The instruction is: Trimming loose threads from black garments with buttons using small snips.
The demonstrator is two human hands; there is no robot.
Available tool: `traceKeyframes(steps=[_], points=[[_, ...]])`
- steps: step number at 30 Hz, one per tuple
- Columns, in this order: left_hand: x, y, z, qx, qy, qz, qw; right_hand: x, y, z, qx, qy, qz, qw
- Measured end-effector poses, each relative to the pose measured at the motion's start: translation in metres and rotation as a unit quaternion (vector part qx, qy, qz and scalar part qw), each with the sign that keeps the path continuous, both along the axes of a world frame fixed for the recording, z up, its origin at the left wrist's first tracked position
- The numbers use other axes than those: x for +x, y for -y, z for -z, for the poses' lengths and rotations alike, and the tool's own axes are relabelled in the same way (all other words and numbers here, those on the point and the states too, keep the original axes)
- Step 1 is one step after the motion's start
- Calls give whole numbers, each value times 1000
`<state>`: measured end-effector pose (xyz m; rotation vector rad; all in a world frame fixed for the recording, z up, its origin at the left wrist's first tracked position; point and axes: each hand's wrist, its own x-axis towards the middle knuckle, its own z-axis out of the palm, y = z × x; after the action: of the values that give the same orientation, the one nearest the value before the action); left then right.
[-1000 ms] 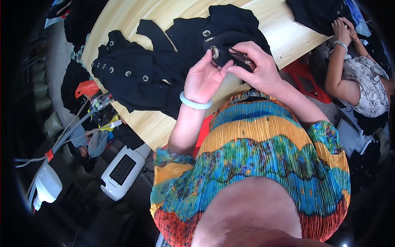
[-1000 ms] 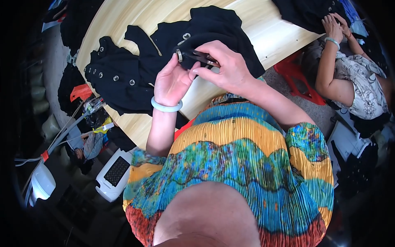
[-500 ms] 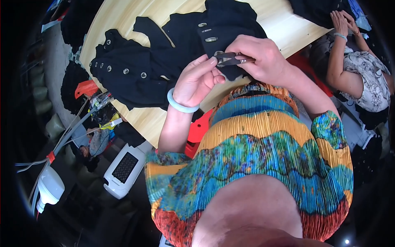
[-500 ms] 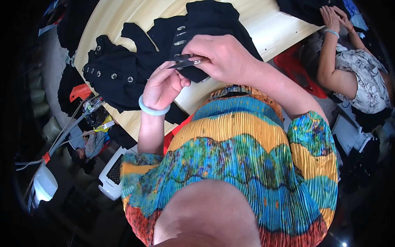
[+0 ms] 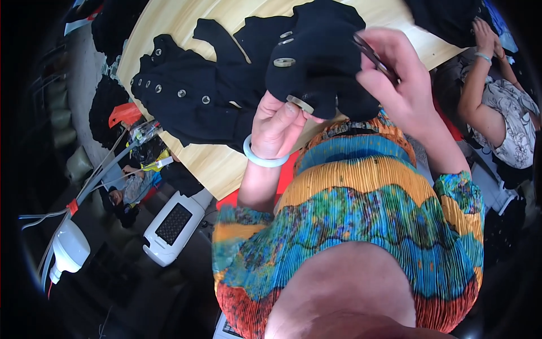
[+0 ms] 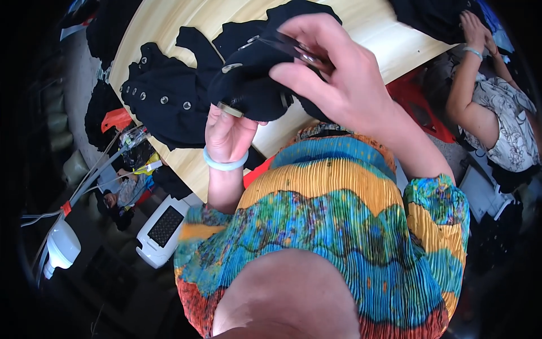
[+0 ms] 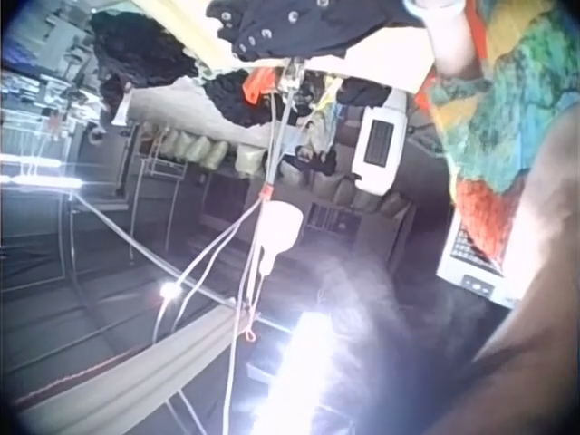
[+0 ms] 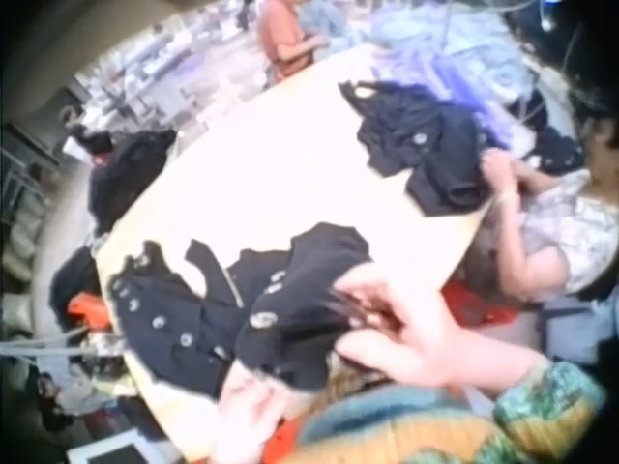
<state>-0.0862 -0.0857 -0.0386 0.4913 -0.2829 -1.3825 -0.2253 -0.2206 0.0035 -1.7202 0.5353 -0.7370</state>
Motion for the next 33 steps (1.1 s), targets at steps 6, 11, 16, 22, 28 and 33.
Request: traceKeyframes(steps=[6, 11, 16, 22, 28, 33], points=[[-1, 7, 6, -16, 70, -38, 997, -16, -16, -1, 53, -99, -153, 982], [-4, 3, -4, 13, 116, -65, 991, -12, -18, -2, 54, -91, -128, 986], [-7, 3, -4, 38, 148, -87, 984, -10, -18, -2, 42, -96, -122, 987], [-6, 5, -2, 22, 157, -74, 985, -8, -19, -1, 14, -81, -110, 990], [-1, 2, 7, 26, 180, -52, 982, -3, -22, 1, 7, -64, -69, 995], [-1, 6, -2, 44, 83, -61, 994, 4, -9, 15, 104, -5, 14, 994]])
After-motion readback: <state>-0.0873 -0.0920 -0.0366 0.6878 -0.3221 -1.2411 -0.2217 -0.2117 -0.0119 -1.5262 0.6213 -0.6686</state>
